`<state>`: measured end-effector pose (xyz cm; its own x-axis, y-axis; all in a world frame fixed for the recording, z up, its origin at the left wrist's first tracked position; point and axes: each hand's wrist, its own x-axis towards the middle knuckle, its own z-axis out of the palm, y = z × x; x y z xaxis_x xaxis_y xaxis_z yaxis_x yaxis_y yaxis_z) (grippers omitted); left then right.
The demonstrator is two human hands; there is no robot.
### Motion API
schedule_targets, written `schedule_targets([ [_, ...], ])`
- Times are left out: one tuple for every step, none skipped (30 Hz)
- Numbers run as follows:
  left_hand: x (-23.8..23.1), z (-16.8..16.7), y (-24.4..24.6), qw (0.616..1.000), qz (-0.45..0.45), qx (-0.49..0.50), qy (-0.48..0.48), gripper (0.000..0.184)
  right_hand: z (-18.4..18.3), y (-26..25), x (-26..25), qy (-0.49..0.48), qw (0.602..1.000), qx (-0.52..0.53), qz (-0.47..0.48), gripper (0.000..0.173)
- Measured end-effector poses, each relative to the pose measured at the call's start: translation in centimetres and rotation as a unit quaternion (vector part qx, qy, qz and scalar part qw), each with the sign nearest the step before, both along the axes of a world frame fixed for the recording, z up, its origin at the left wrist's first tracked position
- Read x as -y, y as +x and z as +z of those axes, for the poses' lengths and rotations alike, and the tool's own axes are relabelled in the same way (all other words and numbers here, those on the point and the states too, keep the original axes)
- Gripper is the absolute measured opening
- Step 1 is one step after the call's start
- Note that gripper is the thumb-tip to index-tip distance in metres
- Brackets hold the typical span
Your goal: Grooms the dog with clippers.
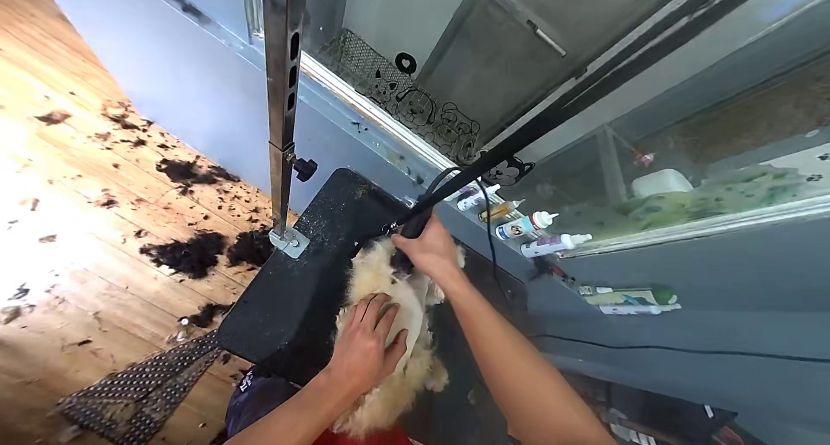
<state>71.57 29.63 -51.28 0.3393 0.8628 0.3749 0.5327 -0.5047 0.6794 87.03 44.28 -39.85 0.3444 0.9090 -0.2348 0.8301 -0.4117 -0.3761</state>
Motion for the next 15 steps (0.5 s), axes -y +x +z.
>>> schedule_targets([
  [0.0,-0.1,0.1,1.0,0.005,0.003,0.004,0.044,-0.7,-1.0,0.4,-0.007,1.0,-0.009,0.003,0.083],
  [0.1,-0.2,0.2,1.0,0.007,0.004,0.007,0.045,-1.2,-1.9,0.6,-0.014,1.0,-0.021,0.016,0.082],
  [0.2,-0.2,0.3,1.0,0.007,0.004,0.007,0.045,-1.5,-2.4,0.7,-0.023,0.998,-0.045,0.037,0.082],
  [0.3,-0.1,0.3,1.0,0.004,0.003,0.005,0.046,-1.6,-2.5,0.7,-0.024,0.995,-0.075,0.059,0.081],
  [0.4,-0.1,0.3,1.0,0.001,0.003,0.003,0.046,-1.5,-2.3,0.8,-0.008,0.992,-0.103,0.071,0.079],
  [0.4,0.0,0.3,1.0,0.001,0.003,0.002,0.046,-1.0,-1.9,0.7,0.021,0.99,-0.125,0.067,0.075],
  [0.3,0.0,0.3,1.0,0.005,0.005,0.001,0.047,-0.2,-1.3,0.7,0.057,0.987,-0.141,0.051,0.072],
  [0.3,0.0,0.2,1.0,0.01,0.01,-0.004,0.047,0.7,-0.5,0.7,0.089,0.986,-0.135,0.031,0.07],
  [0.4,-0.1,0.2,1.0,0.015,0.015,-0.013,0.048,1.5,0.5,0.7,0.102,0.989,-0.105,0.011,0.07],
  [0.3,-0.2,0.2,0.999,0.02,0.021,-0.02,0.049,2.0,1.4,0.7,0.096,0.993,-0.069,-0.004,0.071],
  [0.2,-0.4,0.2,0.999,0.024,0.028,-0.025,0.049,2.2,2.0,0.7,0.081,0.996,-0.045,-0.009,0.073],
  [0.2,-0.5,0.1,0.999,0.025,0.035,-0.027,0.05,2.0,2.3,0.9,0.067,0.997,-0.037,-0.011,0.074],
  [0.2,-0.7,0.1,0.998,0.025,0.043,-0.026,0.049,1.5,2.2,1.3,0.06,0.997,-0.042,-0.01,0.073],
  [0.2,-0.8,0.1,0.998,0.026,0.051,-0.023,0.048,1.1,1.8,1.8,0.061,0.997,-0.05,-0.004,0.071],
  [0.2,-0.8,0.2,0.998,0.029,0.059,-0.016,0.047,0.8,0.9,2.3,0.062,0.997,-0.051,0.004,0.068],
])
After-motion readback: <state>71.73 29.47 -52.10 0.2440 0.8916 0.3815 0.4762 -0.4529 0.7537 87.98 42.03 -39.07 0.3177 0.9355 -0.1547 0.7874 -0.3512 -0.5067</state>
